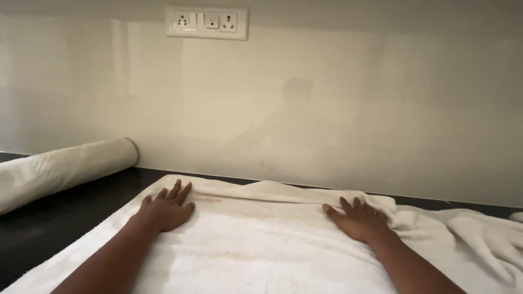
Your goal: Folding and rolling white towels on a black countertop in a hotel setting.
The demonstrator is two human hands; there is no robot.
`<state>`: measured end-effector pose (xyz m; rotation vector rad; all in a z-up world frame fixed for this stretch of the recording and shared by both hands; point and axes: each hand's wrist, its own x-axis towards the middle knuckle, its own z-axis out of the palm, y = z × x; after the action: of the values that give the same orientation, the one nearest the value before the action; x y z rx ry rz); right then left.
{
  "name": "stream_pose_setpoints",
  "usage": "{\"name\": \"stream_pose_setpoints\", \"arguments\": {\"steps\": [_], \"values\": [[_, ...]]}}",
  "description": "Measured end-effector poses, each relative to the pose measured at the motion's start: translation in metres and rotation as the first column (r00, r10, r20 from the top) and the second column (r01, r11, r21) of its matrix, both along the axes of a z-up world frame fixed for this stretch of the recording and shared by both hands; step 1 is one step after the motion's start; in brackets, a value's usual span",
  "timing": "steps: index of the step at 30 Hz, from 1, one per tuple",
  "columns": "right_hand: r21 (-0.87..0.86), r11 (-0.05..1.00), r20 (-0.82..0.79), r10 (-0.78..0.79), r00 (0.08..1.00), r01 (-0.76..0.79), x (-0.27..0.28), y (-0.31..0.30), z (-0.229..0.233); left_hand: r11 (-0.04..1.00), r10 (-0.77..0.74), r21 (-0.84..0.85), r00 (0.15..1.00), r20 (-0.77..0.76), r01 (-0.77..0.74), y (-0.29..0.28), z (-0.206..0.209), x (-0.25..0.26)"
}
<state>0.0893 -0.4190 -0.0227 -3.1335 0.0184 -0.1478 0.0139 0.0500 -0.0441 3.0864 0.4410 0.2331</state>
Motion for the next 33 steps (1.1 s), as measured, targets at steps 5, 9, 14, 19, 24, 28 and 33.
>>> {"name": "stream_pose_setpoints", "arguments": {"steps": [5,9,14,19,24,28,33], "values": [[0.012,1.000,0.008,-0.012,1.000,0.012,-0.020,-0.008,-0.004,1.000,-0.024,-0.003,0.999,-0.030,0.024,-0.006,0.006,-0.029],[0.026,1.000,-0.022,-0.014,1.000,0.015,-0.054,-0.008,0.003,0.999,-0.038,-0.012,0.997,-0.064,0.037,-0.010,0.009,-0.053],[0.014,1.000,-0.075,-0.020,0.997,0.021,-0.106,0.009,0.017,0.999,-0.039,0.009,0.997,-0.064,0.040,0.002,0.007,-0.082],[0.023,0.999,-0.167,-0.021,0.986,0.026,-0.128,0.029,0.030,0.999,-0.043,0.001,0.995,-0.092,0.043,0.027,0.009,-0.098],[0.033,0.998,-0.149,0.059,0.987,-0.055,-0.120,0.049,0.048,0.994,0.072,-0.079,0.995,-0.075,-0.077,0.071,0.008,-0.068],[0.069,0.990,-0.079,0.132,0.988,-0.127,-0.044,0.041,0.023,0.997,0.071,-0.027,0.997,-0.041,-0.072,0.064,0.033,-0.060],[0.039,0.995,-0.133,0.093,0.987,-0.089,-0.042,0.054,0.040,0.942,0.332,-0.010,0.935,-0.120,-0.336,0.027,0.053,-0.062]]}}
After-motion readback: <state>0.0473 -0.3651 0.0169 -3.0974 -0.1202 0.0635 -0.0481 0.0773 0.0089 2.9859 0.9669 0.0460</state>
